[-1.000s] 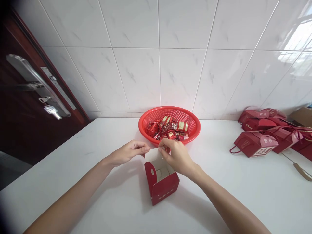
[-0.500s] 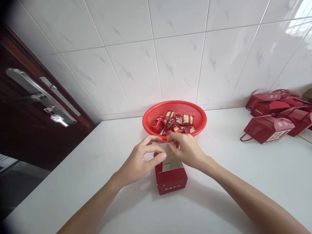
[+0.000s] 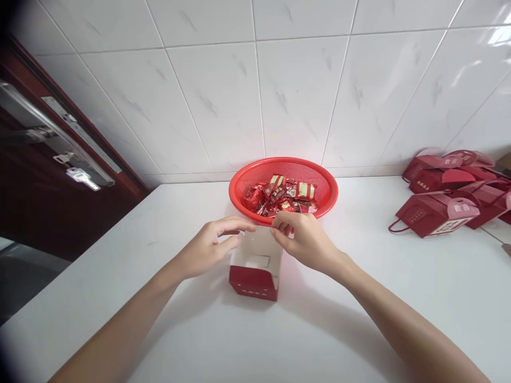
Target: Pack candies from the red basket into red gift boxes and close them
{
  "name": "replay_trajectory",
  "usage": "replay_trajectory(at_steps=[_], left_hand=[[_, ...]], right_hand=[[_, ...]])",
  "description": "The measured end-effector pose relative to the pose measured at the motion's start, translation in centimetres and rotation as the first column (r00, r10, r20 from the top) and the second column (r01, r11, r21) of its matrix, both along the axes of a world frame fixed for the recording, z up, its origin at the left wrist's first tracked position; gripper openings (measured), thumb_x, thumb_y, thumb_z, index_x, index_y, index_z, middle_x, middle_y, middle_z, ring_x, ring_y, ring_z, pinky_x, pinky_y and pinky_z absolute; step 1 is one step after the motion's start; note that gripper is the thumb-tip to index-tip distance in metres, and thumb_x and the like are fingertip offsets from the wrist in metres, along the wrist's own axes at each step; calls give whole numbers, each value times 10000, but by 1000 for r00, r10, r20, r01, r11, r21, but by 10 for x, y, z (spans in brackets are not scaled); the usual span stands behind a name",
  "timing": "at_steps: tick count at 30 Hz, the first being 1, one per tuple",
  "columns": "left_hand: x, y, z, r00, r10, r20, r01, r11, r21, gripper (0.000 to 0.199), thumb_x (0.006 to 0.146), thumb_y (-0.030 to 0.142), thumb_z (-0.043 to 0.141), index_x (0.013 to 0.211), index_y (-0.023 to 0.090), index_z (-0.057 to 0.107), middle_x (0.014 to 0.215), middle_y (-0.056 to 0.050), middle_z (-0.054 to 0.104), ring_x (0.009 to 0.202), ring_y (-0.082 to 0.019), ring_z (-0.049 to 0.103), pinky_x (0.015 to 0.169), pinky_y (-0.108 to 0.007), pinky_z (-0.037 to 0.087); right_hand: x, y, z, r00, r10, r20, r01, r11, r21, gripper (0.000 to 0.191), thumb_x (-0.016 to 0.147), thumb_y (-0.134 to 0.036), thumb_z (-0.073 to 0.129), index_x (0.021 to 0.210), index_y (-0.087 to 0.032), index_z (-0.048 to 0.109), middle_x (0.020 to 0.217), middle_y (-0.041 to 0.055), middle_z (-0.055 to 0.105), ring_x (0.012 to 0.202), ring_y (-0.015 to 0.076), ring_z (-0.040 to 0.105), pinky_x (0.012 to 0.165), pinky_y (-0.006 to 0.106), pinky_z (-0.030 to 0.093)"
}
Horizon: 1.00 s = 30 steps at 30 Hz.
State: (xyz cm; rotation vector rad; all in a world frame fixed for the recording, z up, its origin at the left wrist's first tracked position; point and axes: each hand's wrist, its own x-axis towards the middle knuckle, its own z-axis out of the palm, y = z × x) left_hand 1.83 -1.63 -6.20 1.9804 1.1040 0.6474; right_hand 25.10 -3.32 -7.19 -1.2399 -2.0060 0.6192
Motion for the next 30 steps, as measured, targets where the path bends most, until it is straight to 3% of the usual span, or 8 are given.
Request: replay_trajectory(at_steps=[6, 11, 14, 17, 20, 23, 26, 30], left_hand=[[-11, -3, -16, 982, 64, 176, -44, 993, -113, 304, 874, 338, 584, 1076, 213, 774, 1265, -81, 718, 1236, -293, 629, 1038, -386, 515], [-14, -14, -40, 919, 100, 382, -56, 991, -124, 325, 892, 443, 655, 1112, 242, 784, 1366, -83, 667, 1309, -305, 583, 1085, -384, 493], [-22, -18, -53, 857, 156, 491, -109, 986, -125, 345, 889, 483, 671, 1110, 250, 795, 1384, -89, 656, 1322, -318, 569, 1108, -402, 471], [-34, -14, -60, 798, 283, 532, -217, 959, -183, 379, 840, 549, 708, 1004, 225, 818, 1249, -110, 718, 1217, -328, 619, 1036, -408, 511], [-43, -4, -66, 713, 441, 546, -342, 898, -278, 403, 752, 583, 765, 868, 200, 815, 1070, -109, 752, 1058, -302, 659, 960, -391, 540], [-45, 7, -77, 649, 547, 528, -434, 837, -333, 395, 700, 577, 780, 759, 187, 781, 950, -91, 736, 943, -269, 656, 901, -366, 540], [-42, 15, -91, 690, 565, 452, -453, 824, -340, 395, 689, 581, 756, 694, 186, 742, 868, -75, 709, 852, -244, 630, 832, -343, 518], [-38, 17, -105, 788, 485, 380, -406, 873, -271, 396, 759, 587, 689, 700, 196, 713, 814, -51, 677, 793, -213, 579, 807, -321, 480]], right_hand=[[0, -2, 1, 999, 43, 31, -43, 999, -13, 174, 932, -253, 553, 791, -207, 642, 739, 16, 701, 654, 155, 593, 618, 280, 474], [1, -1, 4, 998, 63, -2, -63, 998, 24, 204, 945, -292, 587, 773, -203, 647, 728, 9, 699, 653, 146, 605, 627, 268, 481], [7, 5, 7, 997, 2, -75, 5, 995, 95, 258, 955, -349, 586, 759, -200, 663, 747, 22, 716, 671, 155, 624, 630, 272, 490], [22, 17, 7, 987, -88, -135, 105, 987, 123, 253, 932, -369, 598, 772, -200, 698, 741, 27, 727, 670, 168, 642, 624, 281, 500], [42, 36, 6, 972, -187, -143, 201, 975, 96, 244, 902, -368, 606, 751, -194, 686, 722, 33, 723, 664, 181, 664, 652, 299, 523], [62, 64, 7, 938, -348, -7, 348, 938, -1, 184, 910, -306, 568, 834, -179, 677, 844, 62, 760, 784, 200, 714, 740, 304, 550], [75, 100, 8, 885, -421, 200, 432, 902, -14, 178, 920, -261, 546, 934, -158, 690, 963, 101, 770, 879, 222, 722, 783, 318, 547], [77, 149, 8, 846, -364, 388, 413, 909, -47, 221, 869, -245, 640, 1049, -142, 719, 1017, 135, 767, 940, 279, 720, 806, 357, 545]])
